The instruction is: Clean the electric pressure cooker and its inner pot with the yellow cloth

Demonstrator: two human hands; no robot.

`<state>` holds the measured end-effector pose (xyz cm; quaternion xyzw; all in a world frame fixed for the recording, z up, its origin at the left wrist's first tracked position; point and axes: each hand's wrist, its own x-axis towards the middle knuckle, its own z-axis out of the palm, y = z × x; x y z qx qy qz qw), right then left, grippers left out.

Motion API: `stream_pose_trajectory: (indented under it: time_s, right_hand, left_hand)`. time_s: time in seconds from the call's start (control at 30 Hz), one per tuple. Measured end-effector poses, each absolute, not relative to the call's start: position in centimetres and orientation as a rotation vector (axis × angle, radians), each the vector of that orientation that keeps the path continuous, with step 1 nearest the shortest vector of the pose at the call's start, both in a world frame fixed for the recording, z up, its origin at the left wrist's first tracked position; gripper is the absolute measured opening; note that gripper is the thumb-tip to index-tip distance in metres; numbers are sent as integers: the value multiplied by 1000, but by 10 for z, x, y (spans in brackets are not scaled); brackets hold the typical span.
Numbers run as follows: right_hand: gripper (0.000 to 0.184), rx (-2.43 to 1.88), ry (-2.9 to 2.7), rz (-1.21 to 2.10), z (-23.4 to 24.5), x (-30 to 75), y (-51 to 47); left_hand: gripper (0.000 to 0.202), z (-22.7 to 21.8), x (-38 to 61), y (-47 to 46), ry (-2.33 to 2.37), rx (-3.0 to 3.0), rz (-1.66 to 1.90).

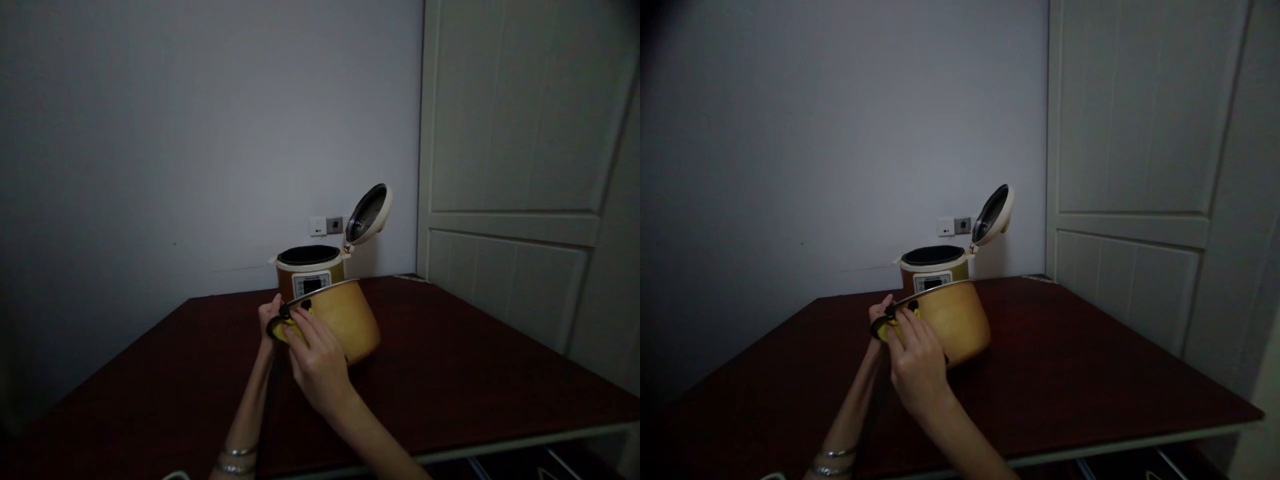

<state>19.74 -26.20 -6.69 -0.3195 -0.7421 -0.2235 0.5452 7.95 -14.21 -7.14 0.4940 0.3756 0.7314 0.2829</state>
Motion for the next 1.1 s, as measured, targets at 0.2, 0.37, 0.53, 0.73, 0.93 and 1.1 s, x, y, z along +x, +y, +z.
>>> stream_pose_trajectory:
  time_s: [0.2,0.37,0.53,0.73,0.93,1.1]
  right_hand:
    - [33,-736,-1484,-284,-57,256,-241]
    - [37,-943,-1123,218,-77,317,-191]
    - [50,-1108,-1102,524,-104,341,-159]
    - [46,-1022,-1080,339,-99,324,-184]
    - [26,-904,-1236,-182,-74,280,-232]
    - [32,-886,-1557,-484,-71,220,-262]
  left_hand:
    - [42,-69,79,-146,1001,1467,1992]
    - [42,-67,80,-146,1035,1450,1987]
    - [43,-66,81,-146,1056,1483,1999]
    - [46,-66,80,-149,1068,1495,1988]
    - [49,-67,82,-151,1080,1516,2014]
    - [50,-66,82,-150,1095,1486,1972]
